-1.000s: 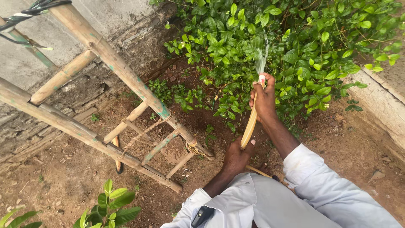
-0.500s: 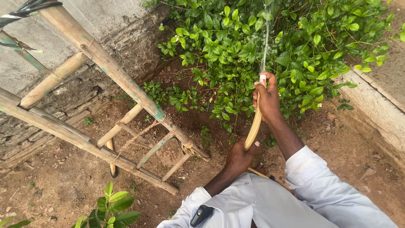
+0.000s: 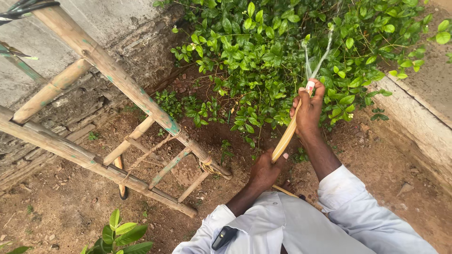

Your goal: The person waters a bush using a hose, holding the hose with both hands to direct the stream of water over different parts of the plant.

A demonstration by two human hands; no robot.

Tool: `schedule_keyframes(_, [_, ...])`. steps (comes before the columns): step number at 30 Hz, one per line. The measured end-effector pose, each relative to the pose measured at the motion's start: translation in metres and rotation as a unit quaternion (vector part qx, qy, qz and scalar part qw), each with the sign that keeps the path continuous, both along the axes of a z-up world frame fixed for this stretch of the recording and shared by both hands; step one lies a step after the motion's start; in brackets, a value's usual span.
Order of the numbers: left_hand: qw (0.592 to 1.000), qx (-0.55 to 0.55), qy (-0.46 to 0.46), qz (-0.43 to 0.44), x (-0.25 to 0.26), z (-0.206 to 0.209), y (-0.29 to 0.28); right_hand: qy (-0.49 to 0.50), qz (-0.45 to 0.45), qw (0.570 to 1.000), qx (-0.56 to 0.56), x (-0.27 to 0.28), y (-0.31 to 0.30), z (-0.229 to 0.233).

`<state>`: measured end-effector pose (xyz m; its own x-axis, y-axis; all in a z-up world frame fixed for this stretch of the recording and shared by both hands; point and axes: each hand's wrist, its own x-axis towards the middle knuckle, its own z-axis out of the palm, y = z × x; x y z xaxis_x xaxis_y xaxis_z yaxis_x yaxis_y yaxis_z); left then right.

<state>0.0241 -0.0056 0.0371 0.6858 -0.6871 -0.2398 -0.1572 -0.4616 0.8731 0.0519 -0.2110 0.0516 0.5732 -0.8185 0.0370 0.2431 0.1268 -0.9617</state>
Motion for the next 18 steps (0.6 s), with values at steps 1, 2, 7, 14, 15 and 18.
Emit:
schedule_keyframes(1, [1.0,-0.003,-0.003,-0.003,0.0,0.002,-0.001,-0.01,-0.004,1.0,-0.001,0.0,-0.003,0.001])
schedule_keyframes(2, [1.0,-0.005,-0.006,-0.007,-0.001,0.005,-0.002,-0.02,-0.007,1.0,-0.001,-0.001,-0.006,0.001])
schedule_keyframes(7, [1.0,-0.002,-0.004,-0.012,-0.002,0.015,-0.009,-0.025,-0.01,1.0,0.004,-0.005,-0.015,-0.001])
schedule_keyframes(14, [1.0,0.0,0.004,-0.003,0.004,0.02,-0.008,0.03,-0.025,0.993,0.116,-0.005,-0.023,-0.011])
schedule_keyframes(15, [1.0,-0.002,-0.005,0.0,0.003,0.02,-0.008,0.027,-0.022,0.993,0.117,-0.003,-0.024,-0.012])
schedule_keyframes(18, [1.0,-0.004,0.003,-0.003,0.005,0.018,-0.008,0.012,-0.024,0.993,0.114,0.0,-0.021,-0.018])
